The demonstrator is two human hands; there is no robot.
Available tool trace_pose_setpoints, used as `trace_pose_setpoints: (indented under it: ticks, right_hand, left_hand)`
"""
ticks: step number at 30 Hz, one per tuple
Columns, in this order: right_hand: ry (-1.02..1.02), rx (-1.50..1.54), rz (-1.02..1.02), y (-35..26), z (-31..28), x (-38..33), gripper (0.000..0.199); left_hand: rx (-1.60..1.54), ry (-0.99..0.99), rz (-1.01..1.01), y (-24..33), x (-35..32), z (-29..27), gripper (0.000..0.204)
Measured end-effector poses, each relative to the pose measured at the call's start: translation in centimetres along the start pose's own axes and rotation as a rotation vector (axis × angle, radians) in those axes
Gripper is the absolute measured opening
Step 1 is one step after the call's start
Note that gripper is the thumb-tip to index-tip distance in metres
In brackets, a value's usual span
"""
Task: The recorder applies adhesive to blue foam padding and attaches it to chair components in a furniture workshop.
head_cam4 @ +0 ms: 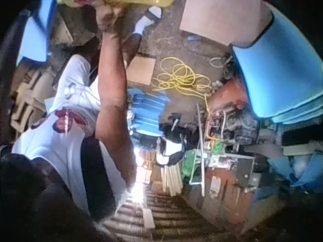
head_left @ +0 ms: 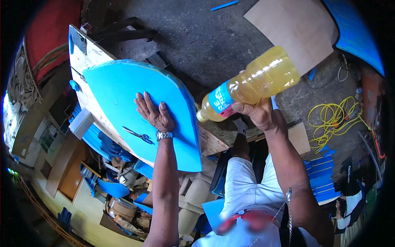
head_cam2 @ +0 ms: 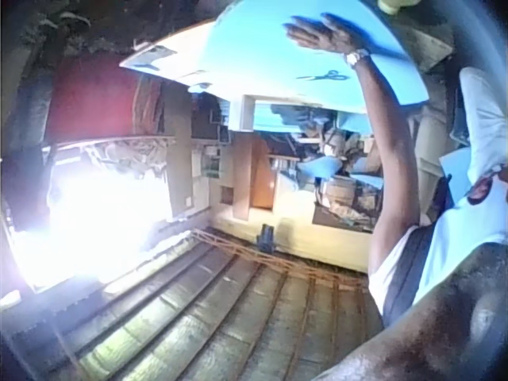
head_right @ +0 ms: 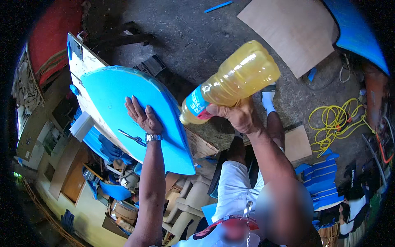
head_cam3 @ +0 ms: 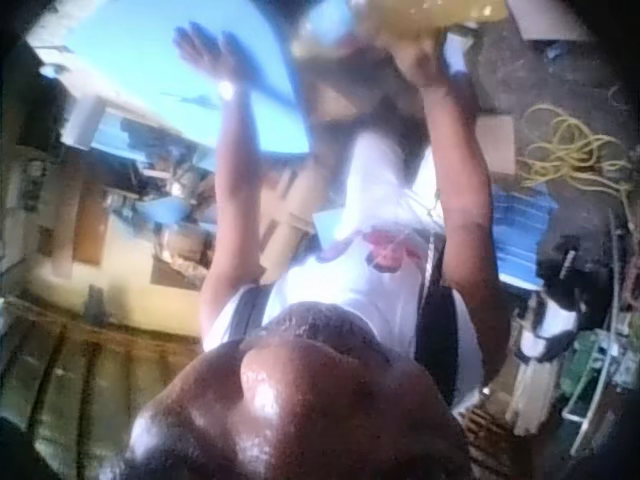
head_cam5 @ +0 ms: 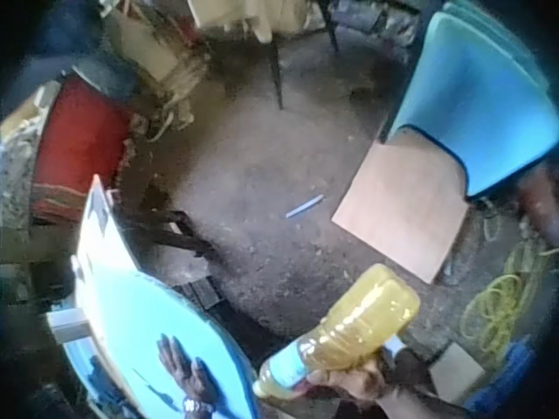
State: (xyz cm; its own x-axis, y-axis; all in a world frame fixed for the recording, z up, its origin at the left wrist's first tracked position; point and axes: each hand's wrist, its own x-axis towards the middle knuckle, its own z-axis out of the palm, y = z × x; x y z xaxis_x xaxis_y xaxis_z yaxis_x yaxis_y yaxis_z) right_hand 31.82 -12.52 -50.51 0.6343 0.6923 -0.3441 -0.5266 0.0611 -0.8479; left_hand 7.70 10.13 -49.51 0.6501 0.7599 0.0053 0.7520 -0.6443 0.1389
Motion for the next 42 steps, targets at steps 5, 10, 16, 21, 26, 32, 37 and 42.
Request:
trace_pose_setpoints:
  ticks: [5,10,16,21,26,32,37,42]
  right_hand:
    - [0.068,0.123,-0.119,-1.0,3.3,3.0,0.030]
    - [0.200,0.291,0.067,1.3,4.4,-7.1,0.038]
    - [0.266,0.457,-0.097,2.4,6.0,-3.0,0.027]
    - [0.278,0.410,-0.202,3.0,5.0,1.3,0.022]
    - [0.245,0.353,-0.016,4.7,3.8,-10.3,0.047]
    - [0.380,0.636,-0.040,5.2,4.2,-1.5,0.028]
    - [0.266,0.649,0.130,6.4,2.8,-5.4,0.035]
    - [0.357,0.411,-0.012,4.8,3.6,-9.1,0.044]
  left_hand:
    - [0.002,0.044,-0.013,0.4,0.4,0.5,0.064]
    - [0.034,0.049,-0.004,-0.2,-0.3,1.2,0.063]
    - [0.024,0.075,-0.011,-0.8,-0.1,1.3,0.062]
    - [-0.023,0.079,0.012,0.2,0.0,1.8,0.062]
    - [0.000,0.080,0.009,-0.7,0.1,0.9,0.065]
    - [-0.029,0.070,-0.007,-0.2,0.2,1.2,0.066]
    - [-0.006,0.077,0.011,-0.6,-0.3,1.5,0.062]
    - [0.025,0.073,0.023,-0.4,-0.2,1.0,0.062]
